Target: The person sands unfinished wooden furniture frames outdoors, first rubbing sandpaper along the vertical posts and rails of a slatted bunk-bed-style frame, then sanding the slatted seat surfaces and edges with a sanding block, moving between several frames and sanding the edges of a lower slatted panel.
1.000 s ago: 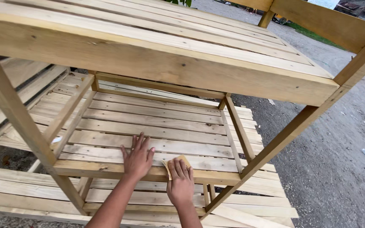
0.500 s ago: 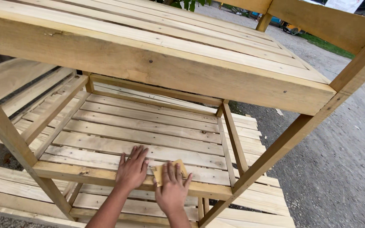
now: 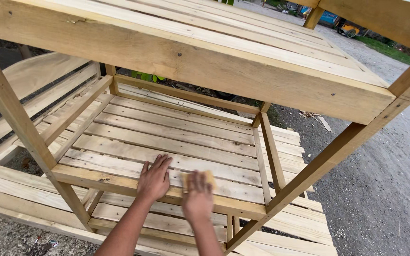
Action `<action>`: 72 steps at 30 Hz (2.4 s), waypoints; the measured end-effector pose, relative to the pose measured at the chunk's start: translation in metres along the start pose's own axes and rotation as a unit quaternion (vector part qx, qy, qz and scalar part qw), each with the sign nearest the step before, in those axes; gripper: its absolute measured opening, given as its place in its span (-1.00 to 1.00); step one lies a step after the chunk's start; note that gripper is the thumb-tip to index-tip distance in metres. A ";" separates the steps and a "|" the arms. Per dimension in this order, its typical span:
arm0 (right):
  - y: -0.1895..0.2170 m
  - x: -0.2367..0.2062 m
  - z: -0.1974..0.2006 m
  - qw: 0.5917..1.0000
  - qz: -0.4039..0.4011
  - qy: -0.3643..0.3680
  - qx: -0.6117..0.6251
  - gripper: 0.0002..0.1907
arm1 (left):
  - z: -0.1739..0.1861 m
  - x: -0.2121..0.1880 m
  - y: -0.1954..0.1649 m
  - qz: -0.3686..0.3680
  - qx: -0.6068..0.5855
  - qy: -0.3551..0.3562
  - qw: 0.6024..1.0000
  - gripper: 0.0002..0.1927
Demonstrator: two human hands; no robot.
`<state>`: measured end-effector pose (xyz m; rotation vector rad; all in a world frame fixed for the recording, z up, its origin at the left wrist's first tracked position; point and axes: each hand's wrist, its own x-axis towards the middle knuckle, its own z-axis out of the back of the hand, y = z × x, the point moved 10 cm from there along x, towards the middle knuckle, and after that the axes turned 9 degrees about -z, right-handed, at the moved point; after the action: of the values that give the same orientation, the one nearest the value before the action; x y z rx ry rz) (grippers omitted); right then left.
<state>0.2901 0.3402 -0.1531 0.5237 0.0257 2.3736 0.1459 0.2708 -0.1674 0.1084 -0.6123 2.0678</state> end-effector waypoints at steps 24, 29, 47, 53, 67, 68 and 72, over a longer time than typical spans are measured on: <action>-0.077 -0.032 0.008 0.992 -0.067 0.094 0.041 -0.36 | 0.003 -0.002 0.006 0.021 -0.012 -0.025 0.999 -0.56; -0.012 -0.025 -0.009 0.997 0.064 -0.025 0.035 -0.35 | 0.006 -0.003 0.006 0.018 -0.017 -0.053 0.998 -0.58; -0.005 -0.018 -0.018 0.974 0.170 0.000 0.147 -0.44 | 0.010 -0.004 0.005 0.015 -0.017 -0.055 0.998 -0.58; -0.092 -0.029 0.019 0.989 0.023 -0.036 0.141 -0.38 | 0.008 -0.002 0.004 0.046 0.000 -0.001 0.999 -0.56; -0.115 -0.024 0.051 0.982 -0.090 0.040 0.160 -0.60 | -0.006 0.001 0.004 0.026 0.052 0.075 0.995 -0.43; -0.111 -0.027 0.077 0.991 -0.033 -0.065 0.114 -0.56 | -0.007 0.002 0.004 0.025 0.060 0.085 0.994 -0.41; -0.104 -0.030 0.011 0.968 -0.182 0.131 0.111 -0.57 | -0.010 0.003 0.007 0.042 0.061 0.110 0.991 -0.39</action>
<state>0.3808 0.3985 -0.1700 0.2747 0.4730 2.0690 0.1404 0.2747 -0.1780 -0.0756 -0.3598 2.1610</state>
